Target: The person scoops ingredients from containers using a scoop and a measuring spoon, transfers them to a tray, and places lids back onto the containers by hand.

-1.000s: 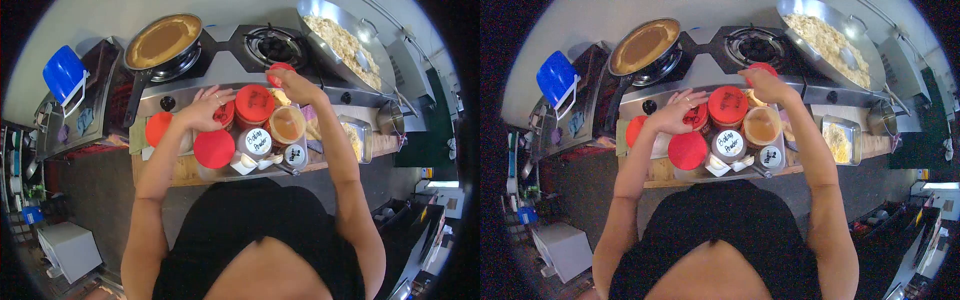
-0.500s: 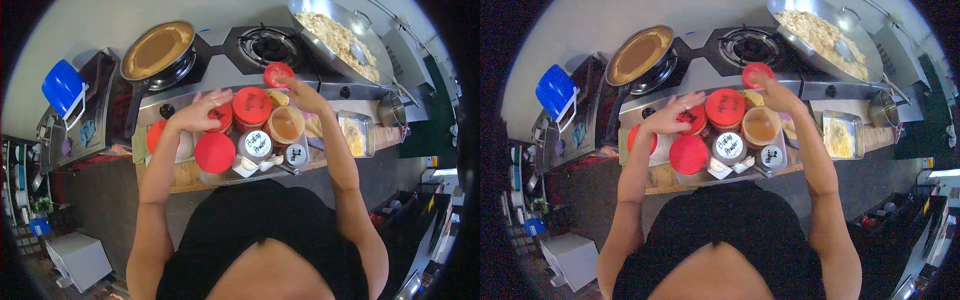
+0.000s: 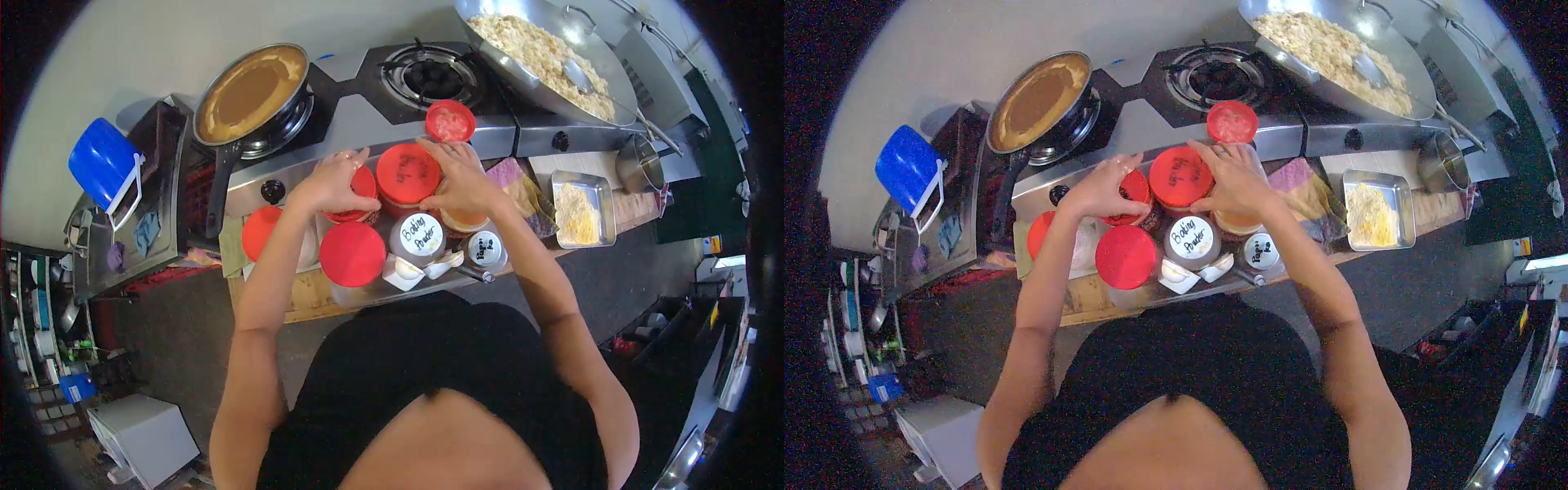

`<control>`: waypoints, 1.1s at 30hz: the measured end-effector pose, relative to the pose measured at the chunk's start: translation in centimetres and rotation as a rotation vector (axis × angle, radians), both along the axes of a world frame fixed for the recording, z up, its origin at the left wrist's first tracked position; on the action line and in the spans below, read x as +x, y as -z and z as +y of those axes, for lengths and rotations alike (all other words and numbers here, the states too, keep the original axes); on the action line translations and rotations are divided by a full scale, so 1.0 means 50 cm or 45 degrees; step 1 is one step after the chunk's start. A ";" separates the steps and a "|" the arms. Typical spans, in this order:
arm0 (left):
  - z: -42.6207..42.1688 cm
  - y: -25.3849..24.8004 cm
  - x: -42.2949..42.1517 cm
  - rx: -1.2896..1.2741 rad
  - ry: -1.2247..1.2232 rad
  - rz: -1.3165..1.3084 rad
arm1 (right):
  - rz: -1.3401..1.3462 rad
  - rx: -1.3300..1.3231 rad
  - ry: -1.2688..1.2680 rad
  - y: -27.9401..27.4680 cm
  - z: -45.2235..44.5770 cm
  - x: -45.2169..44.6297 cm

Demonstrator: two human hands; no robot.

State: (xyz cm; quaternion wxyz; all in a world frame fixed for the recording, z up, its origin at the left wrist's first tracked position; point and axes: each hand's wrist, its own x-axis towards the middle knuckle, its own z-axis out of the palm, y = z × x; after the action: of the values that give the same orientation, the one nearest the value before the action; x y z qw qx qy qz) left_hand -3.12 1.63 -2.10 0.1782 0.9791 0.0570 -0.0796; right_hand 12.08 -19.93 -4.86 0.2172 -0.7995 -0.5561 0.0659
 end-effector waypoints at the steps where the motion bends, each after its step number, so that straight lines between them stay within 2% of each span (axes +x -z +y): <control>1: 0.000 0.005 0.010 -0.024 0.017 -0.043 | 0.002 -0.017 0.005 -0.001 0.002 -0.001; 5: 0.000 0.049 0.055 -0.306 0.110 -0.215 | 0.004 -0.023 0.013 -0.005 0.011 -0.002; 11: -0.006 0.037 0.072 -1.014 -0.141 -0.021 | 0.117 0.059 -0.071 0.012 0.009 0.022; 13: 0.008 0.067 0.074 -1.001 -0.210 -0.137 | 0.135 -0.013 -0.058 -0.005 0.012 0.027; 14: 0.014 0.081 0.076 -0.994 -0.242 -0.195 | 0.219 0.056 -0.120 -0.012 0.014 0.034; 17: -0.014 -0.047 0.062 -0.964 -0.193 -0.178 | 0.443 0.229 -0.258 -0.039 0.012 0.052; 18: -0.019 -0.054 0.061 -1.236 -0.313 -0.220 | 0.493 0.267 -0.275 -0.055 0.012 0.055; 19: -0.017 -0.056 0.065 -1.178 -0.337 -0.249 | 0.542 0.304 -0.293 -0.068 0.012 0.058; 21: -0.009 -0.056 0.068 -1.064 -0.386 -0.302 | 0.553 0.324 -0.319 -0.082 0.010 0.050; 24: 0.000 -0.031 0.068 -1.013 -0.280 -0.219 | 0.478 0.276 -0.300 -0.081 0.006 0.032; 28: -0.009 -0.002 0.061 -1.135 -0.299 -0.245 | 0.578 0.209 -0.274 -0.082 0.002 0.018; 30: -0.007 0.006 0.063 -1.171 -0.279 -0.296 | 0.526 0.206 -0.262 -0.072 0.004 0.021; 33: -0.005 0.002 0.061 -1.098 -0.304 -0.300 | 0.513 0.305 -0.265 -0.055 0.006 0.032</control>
State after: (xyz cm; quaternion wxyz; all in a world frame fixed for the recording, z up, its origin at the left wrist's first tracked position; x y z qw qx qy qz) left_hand -0.09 1.36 -2.18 0.5824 0.8045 0.1105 0.0369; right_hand 13.66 -19.62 -2.10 0.4089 -0.6772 -0.5848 0.1795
